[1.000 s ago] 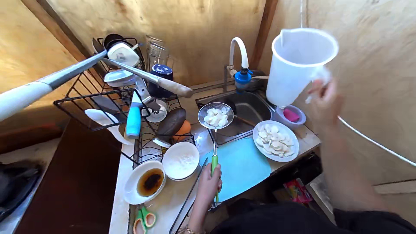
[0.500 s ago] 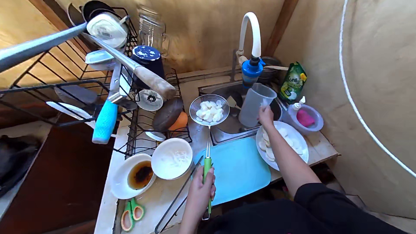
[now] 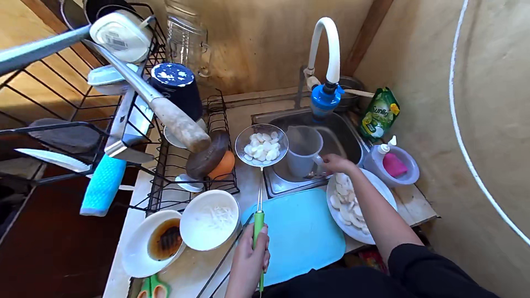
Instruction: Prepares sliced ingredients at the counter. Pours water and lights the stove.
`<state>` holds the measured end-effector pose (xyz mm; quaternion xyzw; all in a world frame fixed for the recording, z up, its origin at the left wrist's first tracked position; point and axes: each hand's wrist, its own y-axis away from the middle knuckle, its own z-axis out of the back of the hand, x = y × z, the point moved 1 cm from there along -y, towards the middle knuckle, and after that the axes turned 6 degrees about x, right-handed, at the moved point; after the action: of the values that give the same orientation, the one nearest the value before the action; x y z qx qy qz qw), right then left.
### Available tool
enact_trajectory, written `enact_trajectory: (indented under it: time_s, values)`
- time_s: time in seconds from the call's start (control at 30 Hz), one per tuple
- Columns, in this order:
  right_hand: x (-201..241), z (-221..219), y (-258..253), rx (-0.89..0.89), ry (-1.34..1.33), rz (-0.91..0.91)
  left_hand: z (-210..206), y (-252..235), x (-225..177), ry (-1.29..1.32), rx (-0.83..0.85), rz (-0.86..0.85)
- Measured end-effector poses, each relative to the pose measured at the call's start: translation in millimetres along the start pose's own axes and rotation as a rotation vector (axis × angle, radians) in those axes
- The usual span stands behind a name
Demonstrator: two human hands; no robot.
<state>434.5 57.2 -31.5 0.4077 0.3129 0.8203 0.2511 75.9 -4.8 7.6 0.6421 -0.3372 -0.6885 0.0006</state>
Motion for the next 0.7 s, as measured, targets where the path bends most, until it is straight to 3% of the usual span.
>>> enact_trajectory:
  time_s: [0.1,0.17,0.27,0.33,0.37,0.4,0.43,0.47,0.57,0.63,0.7]
  values:
    - [8.8,54.2,18.9,-0.063,-0.048,0.034,0.9,-1.6,-1.6,0.004,0.0,0.019]
    - [10.2,94.8,0.6,-0.245,-0.112,0.15,1.0,-1.0,-2.3,0.0,-0.007,0.019]
    - [45.7,147.4,-42.3,-0.511,-0.111,0.304,1.1,-1.8,-4.8,0.002,-0.018,0.025]
    - [57.8,185.1,-112.5,-0.565,0.138,0.423,0.4,-1.8,-7.4,0.0,-0.021,0.036]
    - [50.6,203.0,-181.1,-0.715,0.345,0.566,0.4,-2.0,-9.0,0.005,-0.025,0.04]
    - [42.7,216.6,-264.0,-0.985,0.474,0.789,0.7,-2.2,-10.0,0.01,-0.025,0.043]
    - [68.9,227.4,-278.9,-0.739,0.469,0.481,1.1,-3.0,-10.3,0.016,-0.023,0.042]
    - [84.7,228.6,-283.3,-0.657,0.35,0.341,1.6,-4.1,-10.5,0.019,-0.021,0.044]
    - [79.9,205.3,-214.2,-0.62,0.021,0.458,1.5,-7.0,-10.4,0.015,-0.021,0.059]
    - [74.0,195.7,-170.1,-0.765,0.092,0.438,1.6,-8.7,-10.9,0.008,-0.021,0.074]
    - [81.5,201.1,-156.6,-0.785,0.276,0.309,1.9,-10.9,-12.2,0.009,-0.02,0.082]
